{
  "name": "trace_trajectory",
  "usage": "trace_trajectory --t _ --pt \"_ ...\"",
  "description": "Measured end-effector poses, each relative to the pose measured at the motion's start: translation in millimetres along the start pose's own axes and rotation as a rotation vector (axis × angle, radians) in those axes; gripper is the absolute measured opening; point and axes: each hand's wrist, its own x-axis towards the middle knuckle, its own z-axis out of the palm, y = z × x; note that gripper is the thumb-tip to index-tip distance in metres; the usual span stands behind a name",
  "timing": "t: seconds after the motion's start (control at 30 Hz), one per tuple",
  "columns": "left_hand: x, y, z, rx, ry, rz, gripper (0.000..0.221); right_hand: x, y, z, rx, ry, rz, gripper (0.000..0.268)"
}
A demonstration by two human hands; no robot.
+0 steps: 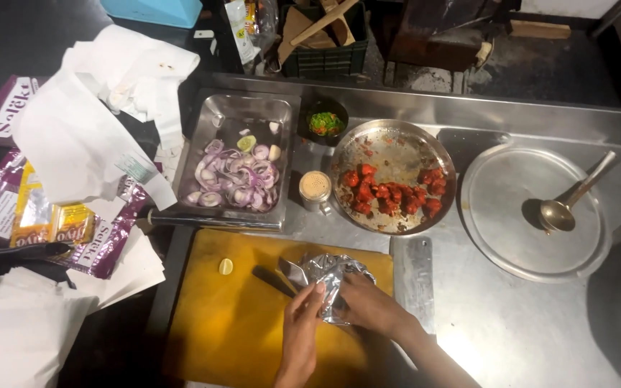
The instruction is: Packaging cooked chicken and garnishes into foil and paper for a customer order.
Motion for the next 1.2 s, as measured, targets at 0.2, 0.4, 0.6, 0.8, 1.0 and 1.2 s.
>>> trace_trajectory --t 0.2,0.4,0.6,0.8,1.0,1.2 --pt "10.4 38.3 -16.3 -0.008 0.122 0.280 0.041 44.1 19.1 -7.2 0.496 -0.014 0.039 0.040" --pt "6.7 72.1 -27.1 0.017 0.392 0.333 0.031 110.1 51.1 -18.8 0.884 0.423 0.646 0.030" --pt "11.0 53.2 -26.6 -0.069 0.353 0.284 0.026 123.5 79.4 25.3 1.061 0.174 0.810 0.037" --pt "13.8 31.6 -38.4 -0.072 0.252 0.285 0.029 79.4 81.4 21.5 0.787 0.339 0.596 0.049" --pt "5.2 47.2 -35.3 -0.052 0.282 0.261 0.031 4.9 106.9 -55.8 0.138 0.700 0.541 0.020" --pt "16.0 37.6 -35.6 -0.076 0.247 0.299 0.031 -41.2 137.6 -120.1 -0.417 0.773 0.531 0.023"
